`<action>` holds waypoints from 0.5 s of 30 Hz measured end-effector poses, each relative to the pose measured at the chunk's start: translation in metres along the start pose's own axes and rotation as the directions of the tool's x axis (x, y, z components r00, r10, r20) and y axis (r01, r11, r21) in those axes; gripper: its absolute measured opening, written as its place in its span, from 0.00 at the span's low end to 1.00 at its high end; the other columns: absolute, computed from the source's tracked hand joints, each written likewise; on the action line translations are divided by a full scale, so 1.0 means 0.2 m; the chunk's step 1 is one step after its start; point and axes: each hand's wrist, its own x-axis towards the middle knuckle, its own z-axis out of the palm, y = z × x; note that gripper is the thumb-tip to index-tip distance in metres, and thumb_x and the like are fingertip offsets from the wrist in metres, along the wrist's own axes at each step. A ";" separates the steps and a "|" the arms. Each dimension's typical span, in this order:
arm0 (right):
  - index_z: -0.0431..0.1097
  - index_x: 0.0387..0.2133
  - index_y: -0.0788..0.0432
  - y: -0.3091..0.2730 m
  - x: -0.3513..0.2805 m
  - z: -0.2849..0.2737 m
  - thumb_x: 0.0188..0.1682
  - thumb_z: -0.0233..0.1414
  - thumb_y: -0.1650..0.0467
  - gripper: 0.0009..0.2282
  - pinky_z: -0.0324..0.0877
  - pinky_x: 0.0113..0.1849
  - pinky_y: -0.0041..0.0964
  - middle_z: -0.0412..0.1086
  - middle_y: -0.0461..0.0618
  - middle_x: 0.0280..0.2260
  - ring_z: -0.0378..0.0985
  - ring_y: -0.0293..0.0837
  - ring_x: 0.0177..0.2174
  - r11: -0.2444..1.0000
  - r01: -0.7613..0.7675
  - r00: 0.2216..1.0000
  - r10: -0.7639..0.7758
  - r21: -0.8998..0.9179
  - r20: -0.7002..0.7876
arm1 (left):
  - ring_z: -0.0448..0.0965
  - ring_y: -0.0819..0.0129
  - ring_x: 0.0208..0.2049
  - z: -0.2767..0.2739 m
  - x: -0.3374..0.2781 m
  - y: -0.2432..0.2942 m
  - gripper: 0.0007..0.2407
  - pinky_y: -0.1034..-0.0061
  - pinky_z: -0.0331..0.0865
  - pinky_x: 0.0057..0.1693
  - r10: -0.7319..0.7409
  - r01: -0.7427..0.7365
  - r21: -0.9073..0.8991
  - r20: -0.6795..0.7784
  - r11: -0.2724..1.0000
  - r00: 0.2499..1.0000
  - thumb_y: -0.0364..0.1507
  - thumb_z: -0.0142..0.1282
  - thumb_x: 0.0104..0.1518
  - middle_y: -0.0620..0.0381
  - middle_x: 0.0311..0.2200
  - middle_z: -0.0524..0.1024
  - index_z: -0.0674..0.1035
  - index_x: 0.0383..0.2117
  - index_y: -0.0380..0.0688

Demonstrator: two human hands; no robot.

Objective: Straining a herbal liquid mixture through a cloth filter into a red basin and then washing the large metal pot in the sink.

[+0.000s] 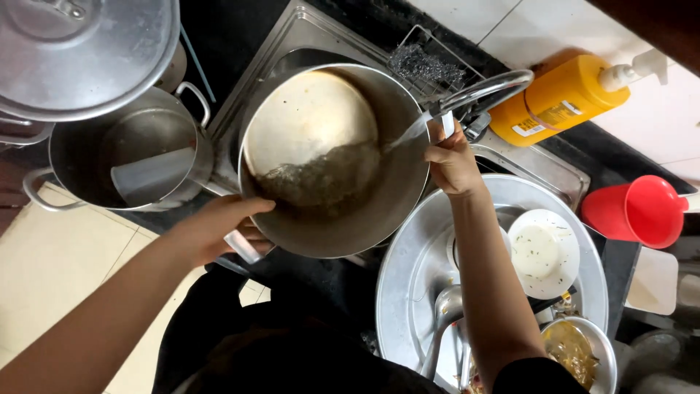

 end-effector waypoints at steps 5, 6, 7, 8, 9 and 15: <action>0.60 0.29 0.53 -0.10 0.00 0.18 0.30 0.46 0.91 0.21 0.66 0.37 0.30 0.66 0.41 0.36 0.71 0.38 0.38 0.997 -0.074 0.995 0.073 -0.021 -0.067 | 0.82 0.54 0.35 -0.08 0.32 -0.18 0.14 0.62 0.81 0.45 0.013 0.000 0.111 -0.112 0.994 0.994 0.29 0.55 0.54 0.45 0.37 0.80 0.79 0.44 0.32; 0.60 0.30 0.52 -0.09 -0.01 0.17 0.31 0.46 0.91 0.21 0.68 0.38 0.31 0.66 0.41 0.35 0.72 0.39 0.38 0.996 -0.089 0.991 0.090 0.014 -0.101 | 0.83 0.56 0.36 -0.08 0.33 -0.18 0.14 0.64 0.82 0.46 -0.001 0.002 0.026 -0.027 1.000 1.000 0.27 0.55 0.53 0.46 0.37 0.81 0.79 0.42 0.31; 0.60 0.31 0.52 -0.08 -0.01 0.16 0.31 0.45 0.90 0.21 0.70 0.38 0.32 0.65 0.41 0.35 0.72 0.40 0.38 0.994 -0.102 0.985 0.108 0.049 -0.134 | 0.85 0.59 0.36 -0.07 0.34 -0.18 0.13 0.65 0.82 0.47 -0.009 0.012 -0.060 0.059 0.998 0.998 0.26 0.55 0.52 0.47 0.37 0.82 0.78 0.41 0.29; 0.60 0.31 0.52 -0.04 0.02 0.10 0.31 0.45 0.90 0.21 0.70 0.38 0.32 0.65 0.41 0.35 0.72 0.40 0.38 0.993 -0.104 0.985 0.110 0.048 -0.136 | 0.85 0.59 0.36 -0.04 0.30 -0.12 0.13 0.65 0.82 0.47 -0.011 0.015 -0.060 0.060 0.998 0.998 0.26 0.55 0.52 0.47 0.37 0.82 0.78 0.41 0.29; 0.60 0.33 0.52 0.01 0.04 0.05 0.34 0.45 0.90 0.21 0.69 0.39 0.32 0.65 0.42 0.36 0.71 0.40 0.38 0.997 -0.066 0.988 0.070 0.030 -0.138 | 0.85 0.59 0.37 -0.01 0.26 -0.07 0.12 0.68 0.82 0.47 -0.051 0.051 -0.009 0.033 0.999 0.998 0.25 0.56 0.52 0.46 0.38 0.82 0.79 0.41 0.30; 0.63 0.46 0.54 0.06 0.13 0.09 0.39 0.46 0.87 0.23 0.72 0.42 0.35 0.66 0.43 0.38 0.72 0.41 0.40 0.998 -0.058 0.951 0.067 0.037 -0.301 | 0.84 0.52 0.34 0.01 0.36 0.02 0.12 0.65 0.83 0.42 -0.011 0.014 0.046 -0.064 0.999 0.998 0.20 0.57 0.51 0.42 0.36 0.80 0.77 0.40 0.26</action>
